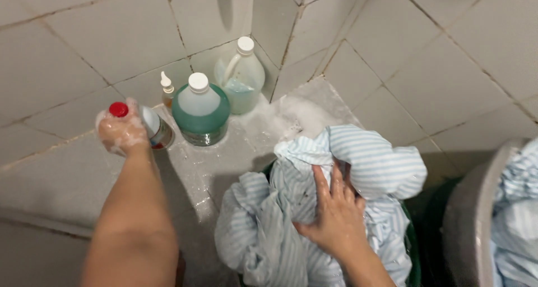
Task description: The person washes clothes by hand in a green bucket using soap and bleach, scrubbing the fabric against itself and then adding liquid from a white bottle.
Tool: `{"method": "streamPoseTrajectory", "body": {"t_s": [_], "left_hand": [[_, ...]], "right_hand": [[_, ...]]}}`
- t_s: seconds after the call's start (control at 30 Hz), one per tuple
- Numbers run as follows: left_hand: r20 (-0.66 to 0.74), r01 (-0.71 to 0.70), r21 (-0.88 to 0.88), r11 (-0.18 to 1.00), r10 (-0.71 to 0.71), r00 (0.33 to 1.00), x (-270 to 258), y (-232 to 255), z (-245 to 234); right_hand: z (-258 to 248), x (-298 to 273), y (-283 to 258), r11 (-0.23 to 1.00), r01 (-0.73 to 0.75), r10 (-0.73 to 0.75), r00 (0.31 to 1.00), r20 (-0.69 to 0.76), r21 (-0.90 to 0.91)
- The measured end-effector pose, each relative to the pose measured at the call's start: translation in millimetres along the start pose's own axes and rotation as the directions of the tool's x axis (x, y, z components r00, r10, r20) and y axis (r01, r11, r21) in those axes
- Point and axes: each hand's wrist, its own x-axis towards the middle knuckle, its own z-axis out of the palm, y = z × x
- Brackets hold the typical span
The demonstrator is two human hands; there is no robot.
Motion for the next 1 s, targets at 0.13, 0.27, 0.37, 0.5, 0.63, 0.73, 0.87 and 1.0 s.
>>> {"method": "streamPoseTrajectory", "body": {"t_s": [0.13,0.27,0.37,0.5,0.63,0.73,0.87,1.0], "left_hand": [[-0.048,0.107,0.114,0.988,-0.102,0.994,-22,-8,-12],[-0.082,-0.129,0.115,0.985,0.139,0.987,-64,5,-43],[-0.023,-0.157,0.035,0.987,0.158,0.987,-105,40,-84],[-0.365,-0.639,0.008,0.769,0.598,0.714,-163,91,-170],[-0.193,-0.76,-0.368,0.536,0.756,0.626,-213,148,-284],[0.159,-0.558,-0.62,0.551,0.785,0.599,-242,190,-357],[0.215,-0.675,-0.7,0.232,0.97,0.111,-259,225,-402],[0.07,-0.576,-0.81,-0.114,0.955,-0.287,-262,257,-399]], "right_hand": [[-11,-15,15,0.978,0.091,-0.078,0.994,-0.08,0.187],[-18,-48,28,0.801,0.201,-0.069,0.967,-0.245,0.564],[-24,-72,13,0.773,0.395,-0.142,0.87,-0.472,0.497],[-39,-92,-45,0.545,0.394,-0.247,0.919,-0.307,0.74],[-64,-98,-97,0.506,0.599,-0.307,0.797,-0.519,0.621],[-88,-103,-114,0.531,0.659,-0.201,0.709,-0.676,0.533],[-111,-135,-86,0.482,0.571,-0.032,0.769,-0.638,0.665],[-105,-170,-43,0.386,0.535,-0.039,0.823,-0.566,0.752]]}}
